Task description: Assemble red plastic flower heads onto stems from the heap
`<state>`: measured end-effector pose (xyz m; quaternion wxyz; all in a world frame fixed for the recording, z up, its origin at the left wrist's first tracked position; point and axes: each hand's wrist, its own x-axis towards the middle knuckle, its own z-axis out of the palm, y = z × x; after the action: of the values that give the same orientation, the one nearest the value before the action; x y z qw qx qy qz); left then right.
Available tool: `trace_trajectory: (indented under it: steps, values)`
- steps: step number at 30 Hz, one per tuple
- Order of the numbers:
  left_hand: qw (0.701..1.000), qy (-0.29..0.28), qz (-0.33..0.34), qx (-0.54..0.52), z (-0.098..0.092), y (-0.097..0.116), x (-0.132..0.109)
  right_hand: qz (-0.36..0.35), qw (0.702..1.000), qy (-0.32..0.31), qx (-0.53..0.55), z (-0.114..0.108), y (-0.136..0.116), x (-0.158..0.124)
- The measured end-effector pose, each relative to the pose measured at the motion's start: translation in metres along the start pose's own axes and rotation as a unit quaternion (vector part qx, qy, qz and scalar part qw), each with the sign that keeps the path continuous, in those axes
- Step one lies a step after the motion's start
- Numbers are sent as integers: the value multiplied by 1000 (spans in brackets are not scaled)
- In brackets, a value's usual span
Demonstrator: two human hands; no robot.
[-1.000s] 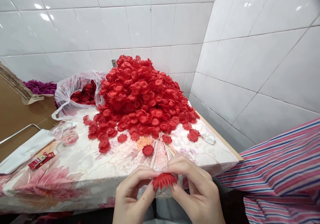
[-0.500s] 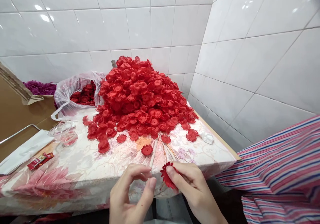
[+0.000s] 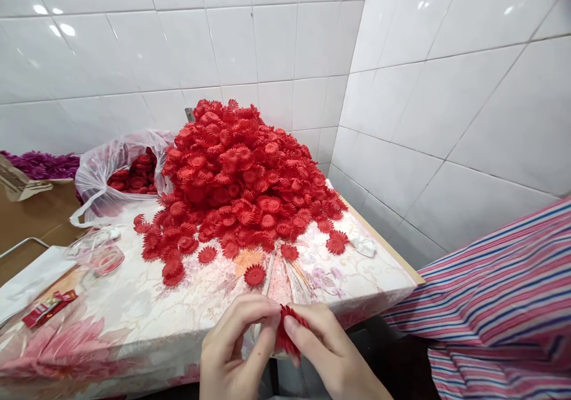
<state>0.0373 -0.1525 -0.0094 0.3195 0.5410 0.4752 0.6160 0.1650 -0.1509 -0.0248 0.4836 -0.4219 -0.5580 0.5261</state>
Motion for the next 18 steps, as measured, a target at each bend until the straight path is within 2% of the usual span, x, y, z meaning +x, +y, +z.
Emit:
trace_trajectory:
  steps: [5,9,14,18]
  values:
    - [998,-11,46,46,-1,-2,1,31,995,-63,74,-2,0,8]
    - [997,-45,56,27,0,-1,1,35,990,-26,132,0,0,13]
    - [995,-99,12,21,0,-2,6,39,984,6,175,4,1,13]
    - [989,-139,-50,1,-2,-4,9,54,977,1,208,5,6,15]
